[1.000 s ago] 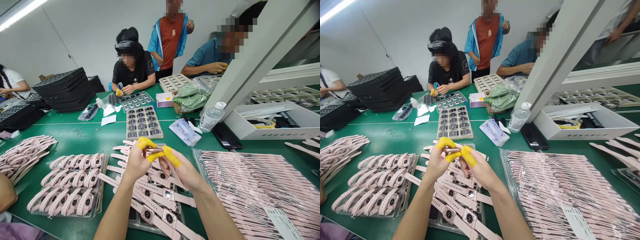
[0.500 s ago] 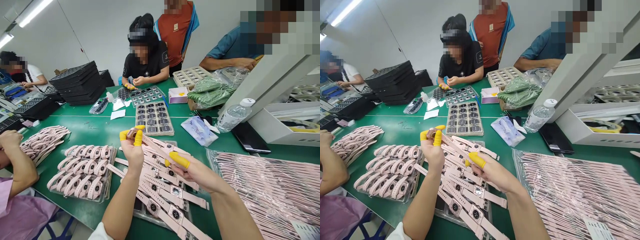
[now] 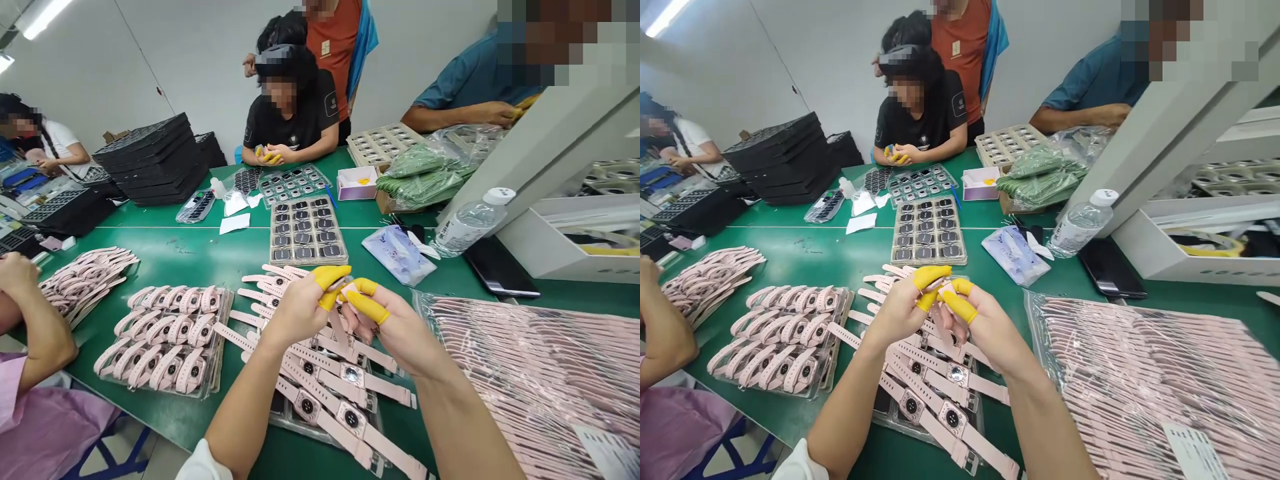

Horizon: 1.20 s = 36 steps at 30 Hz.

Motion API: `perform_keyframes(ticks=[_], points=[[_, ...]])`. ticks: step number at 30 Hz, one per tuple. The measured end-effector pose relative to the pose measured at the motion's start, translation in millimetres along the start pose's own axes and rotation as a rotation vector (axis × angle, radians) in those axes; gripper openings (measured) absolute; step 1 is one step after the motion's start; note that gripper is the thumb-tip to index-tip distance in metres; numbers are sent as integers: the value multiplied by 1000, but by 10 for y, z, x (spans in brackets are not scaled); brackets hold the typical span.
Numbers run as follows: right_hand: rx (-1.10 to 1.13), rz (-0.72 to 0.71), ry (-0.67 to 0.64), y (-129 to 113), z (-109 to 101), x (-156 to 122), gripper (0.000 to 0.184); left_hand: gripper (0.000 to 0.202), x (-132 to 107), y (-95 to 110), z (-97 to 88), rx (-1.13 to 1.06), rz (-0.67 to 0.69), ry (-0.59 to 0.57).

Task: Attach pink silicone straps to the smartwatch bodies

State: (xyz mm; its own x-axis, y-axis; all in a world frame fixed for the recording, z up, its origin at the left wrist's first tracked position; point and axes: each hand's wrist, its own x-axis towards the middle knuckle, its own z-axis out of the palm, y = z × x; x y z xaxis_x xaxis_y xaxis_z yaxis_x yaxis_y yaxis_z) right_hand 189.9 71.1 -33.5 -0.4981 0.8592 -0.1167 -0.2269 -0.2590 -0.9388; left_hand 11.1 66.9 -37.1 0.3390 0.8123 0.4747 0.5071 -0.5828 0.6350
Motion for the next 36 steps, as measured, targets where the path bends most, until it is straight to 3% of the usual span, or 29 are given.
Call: perform_keyframes(ticks=[8, 14, 19, 27, 33, 36], points=[[-23, 5, -106, -51, 0, 1, 46, 58, 24, -47, -87, 53, 111, -77], [98, -20, -52, -12, 15, 21, 43, 54, 32, -34, -86, 38, 124, -51], [268, 18, -93, -11, 48, 43, 41, 53, 30, -43, -65, 17, 124, -33], [314, 42, -32, 28, 32, 61, 44, 47, 13, -17, -109, -51, 143, -108], [213, 168, -19, 37, -40, 53, 50, 44, 1, 53, -100, 273, 81, -181], [157, 220, -37, 19, -80, 42, 55, 41, 14, 96, -93, 317, 25, -255]])
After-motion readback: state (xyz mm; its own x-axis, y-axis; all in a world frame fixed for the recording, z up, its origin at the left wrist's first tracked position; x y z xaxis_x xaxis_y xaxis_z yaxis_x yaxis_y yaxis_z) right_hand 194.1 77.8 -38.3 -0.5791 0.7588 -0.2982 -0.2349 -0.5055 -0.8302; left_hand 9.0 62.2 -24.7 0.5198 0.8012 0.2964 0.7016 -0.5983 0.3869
